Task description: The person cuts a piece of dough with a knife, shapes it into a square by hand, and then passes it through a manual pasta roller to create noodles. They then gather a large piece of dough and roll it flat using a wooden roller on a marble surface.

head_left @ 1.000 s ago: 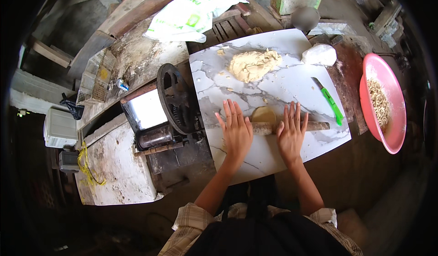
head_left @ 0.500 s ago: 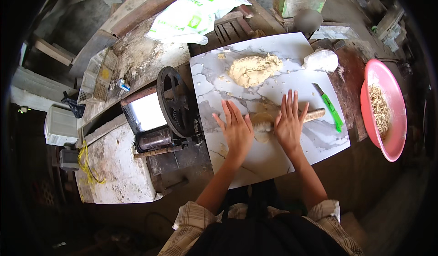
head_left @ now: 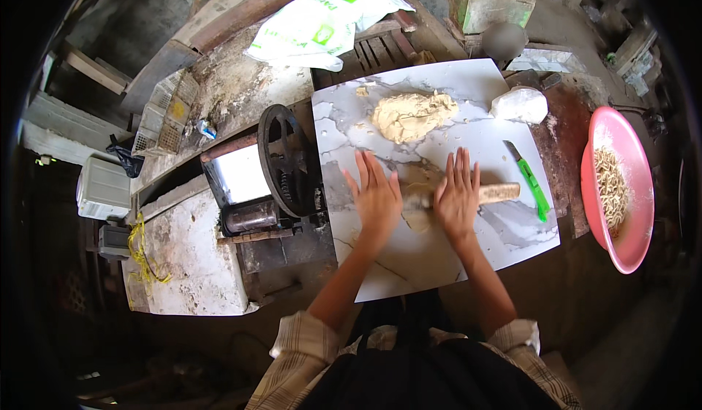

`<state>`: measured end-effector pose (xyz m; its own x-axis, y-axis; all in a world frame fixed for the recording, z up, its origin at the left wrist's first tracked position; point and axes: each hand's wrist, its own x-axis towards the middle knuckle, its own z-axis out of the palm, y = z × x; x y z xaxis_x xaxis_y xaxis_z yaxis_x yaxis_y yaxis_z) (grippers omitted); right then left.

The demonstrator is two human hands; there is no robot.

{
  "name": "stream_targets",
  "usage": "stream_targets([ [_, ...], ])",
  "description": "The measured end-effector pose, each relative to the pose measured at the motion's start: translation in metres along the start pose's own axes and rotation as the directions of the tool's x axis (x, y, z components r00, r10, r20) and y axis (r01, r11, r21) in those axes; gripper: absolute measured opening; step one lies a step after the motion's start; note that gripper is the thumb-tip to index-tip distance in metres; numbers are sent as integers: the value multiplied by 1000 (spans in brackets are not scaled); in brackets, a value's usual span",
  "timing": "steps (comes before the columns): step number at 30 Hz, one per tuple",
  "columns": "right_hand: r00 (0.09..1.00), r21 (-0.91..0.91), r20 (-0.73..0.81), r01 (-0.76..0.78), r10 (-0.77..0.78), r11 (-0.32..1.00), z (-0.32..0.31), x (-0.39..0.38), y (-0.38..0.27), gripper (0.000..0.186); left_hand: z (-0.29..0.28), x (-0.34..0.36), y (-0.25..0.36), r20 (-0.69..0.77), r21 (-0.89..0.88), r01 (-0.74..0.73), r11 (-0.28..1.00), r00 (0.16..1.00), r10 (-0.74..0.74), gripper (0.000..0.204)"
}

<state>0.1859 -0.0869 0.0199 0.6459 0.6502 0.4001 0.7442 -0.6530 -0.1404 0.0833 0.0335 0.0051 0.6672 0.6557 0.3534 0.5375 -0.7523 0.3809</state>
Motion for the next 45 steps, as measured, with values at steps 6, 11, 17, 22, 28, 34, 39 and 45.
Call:
stream_targets([
  [6, 998, 91, -27, 59, -56, 994, -7, -1, 4, 53, -2, 7, 2, 16, 91, -50, 995, 999, 49, 62],
  [11, 997, 112, -64, -30, 38, 993, 7, 36, 2, 52, 6, 50, 6, -25, 28, 16, 999, 1000, -15, 63],
  [17, 998, 88, -15, 65, -64, 994, -8, -13, 4, 54, -2, -3, 7, -1, 57, -59, 997, 998, 59, 64],
  [22, 996, 103, -21, 93, -91, 990, 2, 14, 10, 46, -4, 20, 9, 29, -70, -21, 997, 999, 23, 64],
  [28, 995, 101, -100, 33, -23, 994, 13, 42, 8, 46, 2, 48, 8, -80, 40, -9, 999, 997, 12, 61],
  [34, 980, 123, -112, 180, -167, 976, -13, -24, 13, 46, -12, -32, 12, -29, 6, -126, 992, 992, 126, 60],
  [39, 945, 204, -89, 325, -313, 923, -35, -43, 33, 36, -38, -57, 13, 2, -11, -243, 970, 970, 243, 53],
  [45, 914, 220, -157, 403, -375, 889, -25, -14, 36, 10, -42, -70, 17, -56, -3, -250, 968, 967, 249, 47],
])
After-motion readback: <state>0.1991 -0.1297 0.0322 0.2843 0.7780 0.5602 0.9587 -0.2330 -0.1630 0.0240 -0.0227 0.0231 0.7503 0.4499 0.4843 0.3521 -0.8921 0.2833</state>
